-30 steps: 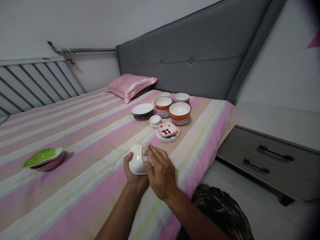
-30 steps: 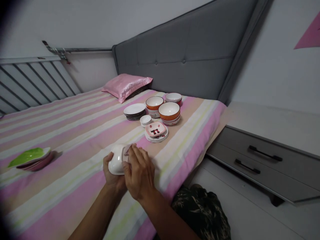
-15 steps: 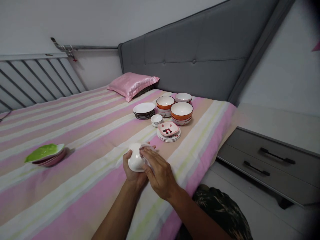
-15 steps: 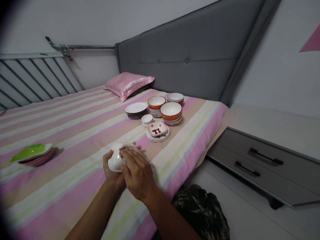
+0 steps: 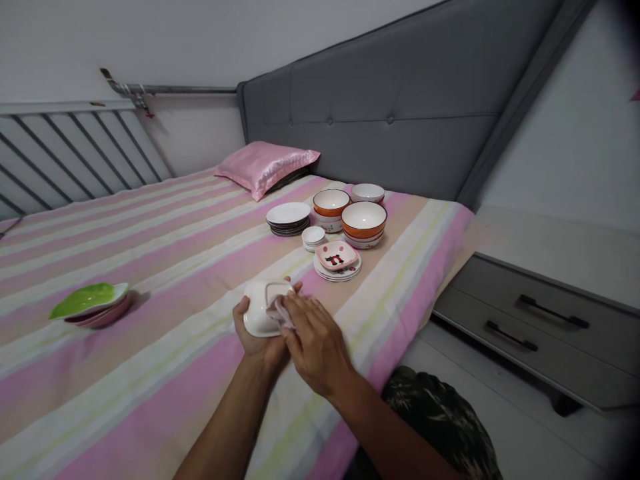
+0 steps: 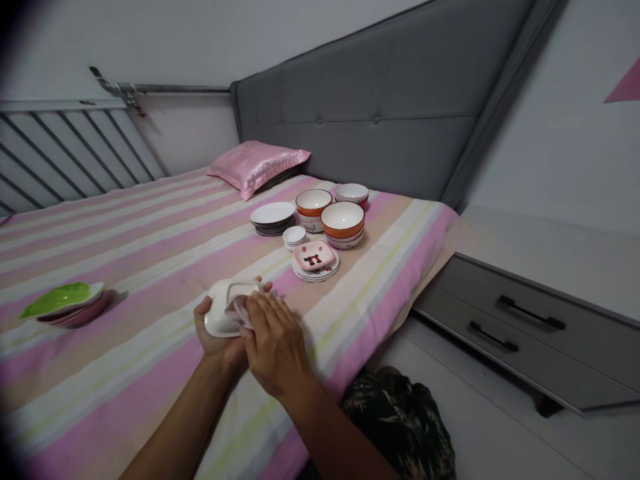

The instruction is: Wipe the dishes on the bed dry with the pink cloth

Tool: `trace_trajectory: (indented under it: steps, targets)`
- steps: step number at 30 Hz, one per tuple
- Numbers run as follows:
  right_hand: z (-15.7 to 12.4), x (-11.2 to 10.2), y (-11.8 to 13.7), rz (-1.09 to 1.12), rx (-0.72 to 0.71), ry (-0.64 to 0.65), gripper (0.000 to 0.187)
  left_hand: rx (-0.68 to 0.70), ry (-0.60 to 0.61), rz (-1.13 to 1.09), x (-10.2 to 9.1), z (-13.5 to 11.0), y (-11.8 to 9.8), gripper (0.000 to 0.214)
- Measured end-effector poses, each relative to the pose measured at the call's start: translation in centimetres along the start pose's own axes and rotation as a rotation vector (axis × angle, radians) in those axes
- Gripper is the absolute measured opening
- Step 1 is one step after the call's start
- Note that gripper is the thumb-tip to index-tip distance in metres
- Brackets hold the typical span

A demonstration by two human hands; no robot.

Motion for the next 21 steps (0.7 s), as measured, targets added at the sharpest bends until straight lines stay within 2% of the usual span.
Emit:
trace_trajectory:
  steps: [5, 9, 13, 17, 21]
  targets:
    - [-0.1, 0.2, -0.2, -0.058, -0.035, -0.031, 0.046, -0.01, 0.02, -0.002, 0.8, -0.4, 0.4, 0.071]
    - [-0.1, -0.8, 0.2, -0.013, -0.036, -0.138, 0.041, -0.018, 0.037, 0.017, 1.4, -0.6, 0.6, 0.073]
    - [-0.4, -2.3, -0.2, 0.068, 0.037, -0.304, 0.035, -0.011, 0.059, 0.027, 1.7, -0.6, 0.4, 0.071]
    - [-0.8, -3.9, -1.7, 0.152, 0.131, -0.466, 0.037, -0.015, 0.086, 0.042, 1.7, -0.6, 0.4, 0.067]
    - [-1.0, -4.7, -3.7, 0.252, 0.231, -0.545, 0.035, -0.009, 0.124, 0.112, 2.3, -1.1, 0.7, 0.063]
Point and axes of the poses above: each hand's wrist, its own z-axis towards the middle knuckle, its own x-axis out of the palm, y = z × x, the point moved 8 cm from there along z, towards the middle knuckle, and after that the axes turned 8 degrees about z, right-handed, at the moved point
